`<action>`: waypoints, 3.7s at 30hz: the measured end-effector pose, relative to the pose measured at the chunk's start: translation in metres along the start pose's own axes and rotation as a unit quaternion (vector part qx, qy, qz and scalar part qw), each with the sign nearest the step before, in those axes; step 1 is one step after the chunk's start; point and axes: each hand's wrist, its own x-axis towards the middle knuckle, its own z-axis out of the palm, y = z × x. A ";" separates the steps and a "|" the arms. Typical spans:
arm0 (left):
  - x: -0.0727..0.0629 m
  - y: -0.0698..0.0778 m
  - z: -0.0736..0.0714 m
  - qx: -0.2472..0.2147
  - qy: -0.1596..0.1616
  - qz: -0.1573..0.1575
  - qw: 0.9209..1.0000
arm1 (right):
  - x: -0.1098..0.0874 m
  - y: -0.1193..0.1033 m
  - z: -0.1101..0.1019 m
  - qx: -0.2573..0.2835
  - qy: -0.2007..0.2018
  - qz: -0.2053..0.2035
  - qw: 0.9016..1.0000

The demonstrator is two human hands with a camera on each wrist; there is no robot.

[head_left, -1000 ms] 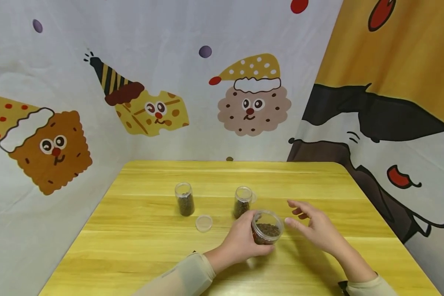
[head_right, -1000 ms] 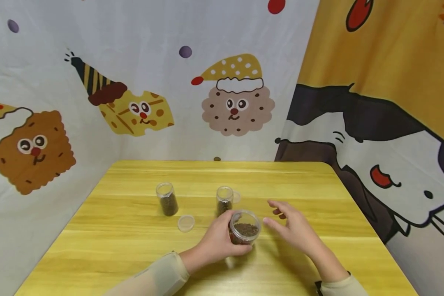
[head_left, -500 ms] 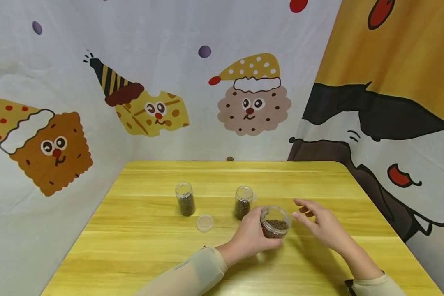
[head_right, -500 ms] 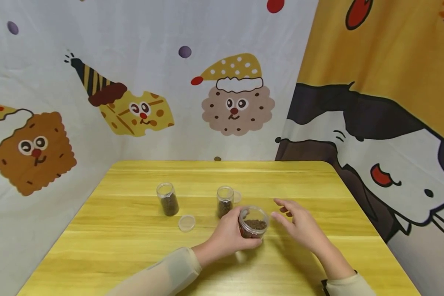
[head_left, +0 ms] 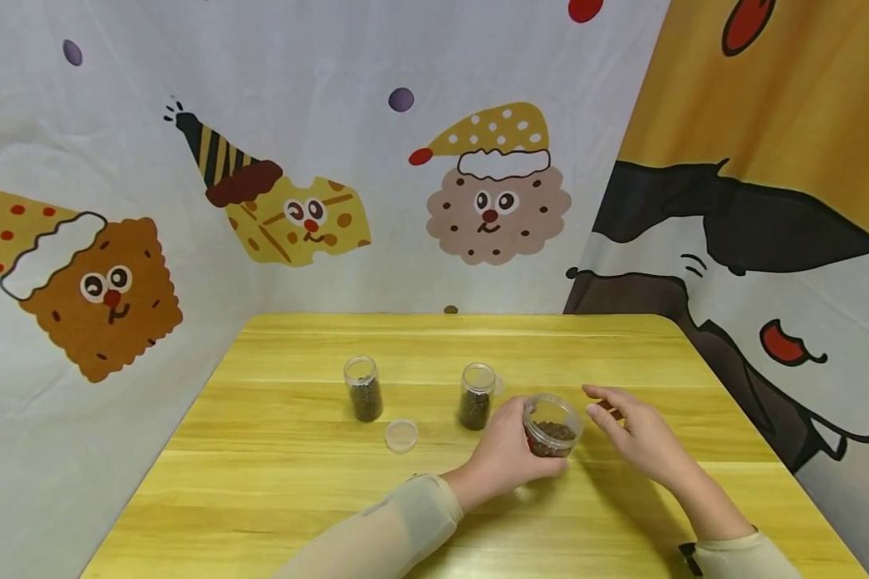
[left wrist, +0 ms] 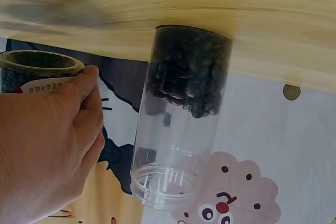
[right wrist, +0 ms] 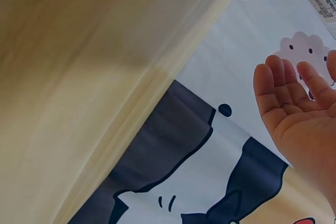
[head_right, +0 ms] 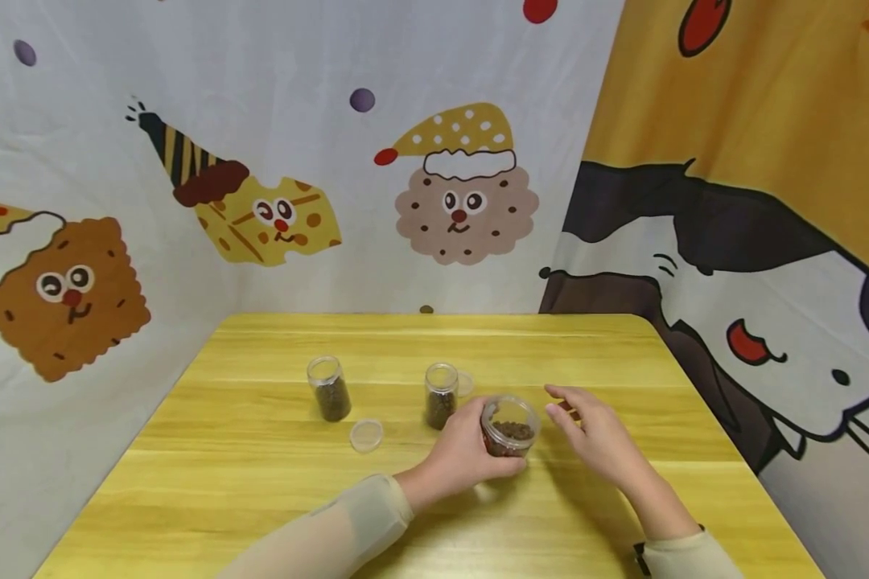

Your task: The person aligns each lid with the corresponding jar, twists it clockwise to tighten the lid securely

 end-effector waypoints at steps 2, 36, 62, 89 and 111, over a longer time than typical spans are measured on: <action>0.002 0.001 0.002 0.006 0.000 -0.004 1.000 | 0.000 0.003 0.000 -0.002 -0.003 0.004 1.000; 0.042 0.006 0.033 0.009 0.018 -0.040 0.999 | 0.010 0.039 -0.006 -0.002 -0.067 0.060 0.996; 0.057 0.006 0.042 0.021 0.027 -0.077 0.996 | 0.019 0.036 -0.009 -0.052 -0.091 0.059 0.993; 0.081 -0.007 0.050 0.008 0.052 -0.085 0.995 | 0.018 0.037 -0.011 -0.058 -0.115 0.076 0.989; 0.076 -0.012 0.051 0.028 0.049 -0.082 0.995 | 0.018 0.040 -0.014 -0.055 -0.133 0.095 0.985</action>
